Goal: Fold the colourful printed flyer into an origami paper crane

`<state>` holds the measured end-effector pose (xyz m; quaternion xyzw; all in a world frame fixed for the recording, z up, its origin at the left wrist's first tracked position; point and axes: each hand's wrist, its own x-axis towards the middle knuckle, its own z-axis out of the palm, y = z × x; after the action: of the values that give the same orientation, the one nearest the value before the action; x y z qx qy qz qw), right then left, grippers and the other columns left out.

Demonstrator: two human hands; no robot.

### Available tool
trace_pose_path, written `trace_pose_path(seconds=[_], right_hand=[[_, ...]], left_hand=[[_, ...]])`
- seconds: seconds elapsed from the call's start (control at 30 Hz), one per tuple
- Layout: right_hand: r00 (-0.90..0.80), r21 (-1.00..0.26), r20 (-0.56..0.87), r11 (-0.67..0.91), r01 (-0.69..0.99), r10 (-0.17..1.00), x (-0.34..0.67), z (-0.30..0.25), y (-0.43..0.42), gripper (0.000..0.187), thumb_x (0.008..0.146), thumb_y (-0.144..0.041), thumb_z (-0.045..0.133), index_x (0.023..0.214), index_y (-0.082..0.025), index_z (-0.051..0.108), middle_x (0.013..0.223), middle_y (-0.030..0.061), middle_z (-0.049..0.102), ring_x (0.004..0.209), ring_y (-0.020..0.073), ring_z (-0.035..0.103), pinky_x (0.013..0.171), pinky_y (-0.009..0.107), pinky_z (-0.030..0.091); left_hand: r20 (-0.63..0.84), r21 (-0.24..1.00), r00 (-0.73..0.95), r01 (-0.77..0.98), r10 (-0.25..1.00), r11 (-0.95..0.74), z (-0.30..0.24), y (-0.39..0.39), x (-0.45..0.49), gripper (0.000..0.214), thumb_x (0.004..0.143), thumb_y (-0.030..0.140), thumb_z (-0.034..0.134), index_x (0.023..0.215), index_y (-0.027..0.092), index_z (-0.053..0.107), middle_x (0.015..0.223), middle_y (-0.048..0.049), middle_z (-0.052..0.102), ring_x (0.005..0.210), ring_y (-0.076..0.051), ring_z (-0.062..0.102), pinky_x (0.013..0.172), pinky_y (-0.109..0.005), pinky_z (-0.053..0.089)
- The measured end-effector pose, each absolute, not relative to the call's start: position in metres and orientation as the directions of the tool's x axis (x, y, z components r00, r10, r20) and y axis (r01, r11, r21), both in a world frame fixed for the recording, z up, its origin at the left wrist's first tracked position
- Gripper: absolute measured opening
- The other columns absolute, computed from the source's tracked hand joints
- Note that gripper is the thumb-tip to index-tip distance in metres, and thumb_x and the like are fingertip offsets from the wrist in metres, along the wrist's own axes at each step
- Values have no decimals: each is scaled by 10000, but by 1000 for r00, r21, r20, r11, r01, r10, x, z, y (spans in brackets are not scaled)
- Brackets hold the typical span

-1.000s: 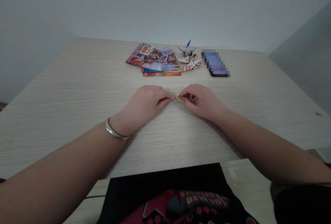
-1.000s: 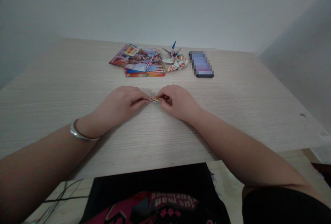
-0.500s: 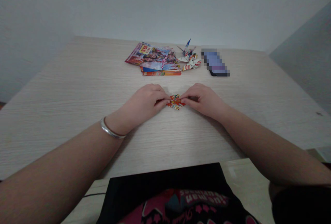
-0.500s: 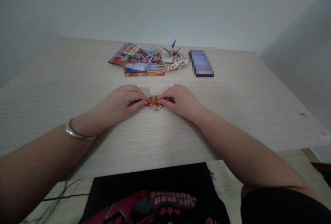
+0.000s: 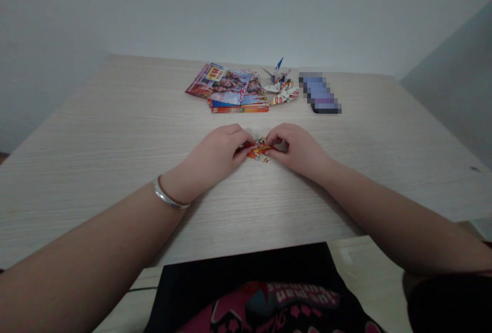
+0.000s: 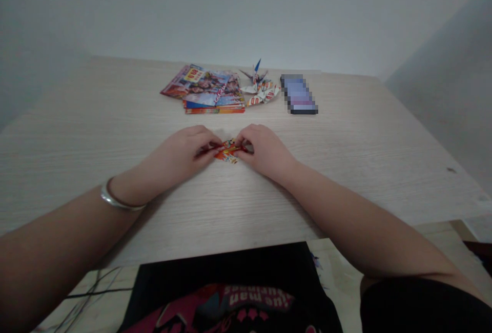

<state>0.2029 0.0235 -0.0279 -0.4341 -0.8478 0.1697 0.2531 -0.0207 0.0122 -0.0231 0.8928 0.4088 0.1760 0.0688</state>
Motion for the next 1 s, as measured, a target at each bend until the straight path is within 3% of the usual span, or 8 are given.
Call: trace_pose_path(seconds=[0.13, 0.27, 0.33, 0.57, 0.7, 0.77, 1.0], right_hand=[[-427, -608, 262, 492, 623, 865, 200, -30, 21, 189, 757, -100, 696, 914, -193, 648, 861, 21, 691, 716, 149, 595, 645, 292, 475], [-386, -613, 277, 471, 635, 880, 200, -34, 21, 417, 737, -156, 744, 1141, -184, 643, 1062, 73, 727, 801, 175, 624, 655, 310, 489], [-402, -596, 264, 476, 647, 877, 200, -34, 22, 484, 746, -164, 750, 1215, -192, 633, 1040, 68, 745, 842, 192, 632, 694, 328, 495], [-415, -706, 222, 439, 555, 882, 197, -35, 22, 428, 764, -121, 699, 1185, -169, 641, 925, 39, 708, 739, 150, 606, 660, 302, 486], [-418, -667, 306, 506, 547, 855, 198, -36, 22, 472, 742, -121, 704, 1206, -167, 628, 1093, 82, 666, 776, 150, 591, 642, 298, 488], [-422, -632, 318, 522, 573, 849, 199, -36, 22, 434, 742, -139, 717, 1170, -169, 651, 1103, 85, 655, 783, 153, 589, 645, 301, 485], [-496, -533, 261, 552, 641, 828, 198, -33, 22, 43, 799, -167, 705, 824, -201, 706, 791, 7, 669, 702, 140, 566, 673, 287, 442]], left_hand=[[268, 334, 546, 720, 794, -608, -24, 11, -20, 365, 887, 185, 570, 1239, 102, 623, 1145, -139, 663, 1074, -249, 617, 972, -409, 514], [270, 313, 571, 710, 776, -631, -28, 12, -21, 366, 896, 222, 549, 1228, 111, 653, 1129, -137, 671, 1067, -258, 616, 969, -422, 518], [283, 283, 577, 714, 767, -641, -29, 13, -22, 343, 904, 252, 544, 1184, 115, 686, 1093, -139, 674, 1033, -269, 614, 937, -433, 525], [274, 251, 577, 729, 769, -636, -30, 13, -22, 300, 911, 286, 559, 1093, 118, 729, 1024, -136, 701, 988, -289, 620, 929, -466, 512], [285, 328, 556, 708, 781, -625, -30, 12, -22, 252, 880, 236, 598, 1079, 126, 706, 1048, -117, 709, 1005, -264, 629, 931, -424, 511], [297, 359, 549, 694, 781, -624, -30, 12, -22, 226, 872, 219, 603, 1062, 140, 698, 1030, -99, 707, 986, -248, 632, 911, -403, 512], [270, 383, 562, 682, 782, -623, -31, 13, -23, 111, 860, 201, 614, 928, 168, 695, 889, -57, 682, 879, -219, 623, 849, -365, 500]])
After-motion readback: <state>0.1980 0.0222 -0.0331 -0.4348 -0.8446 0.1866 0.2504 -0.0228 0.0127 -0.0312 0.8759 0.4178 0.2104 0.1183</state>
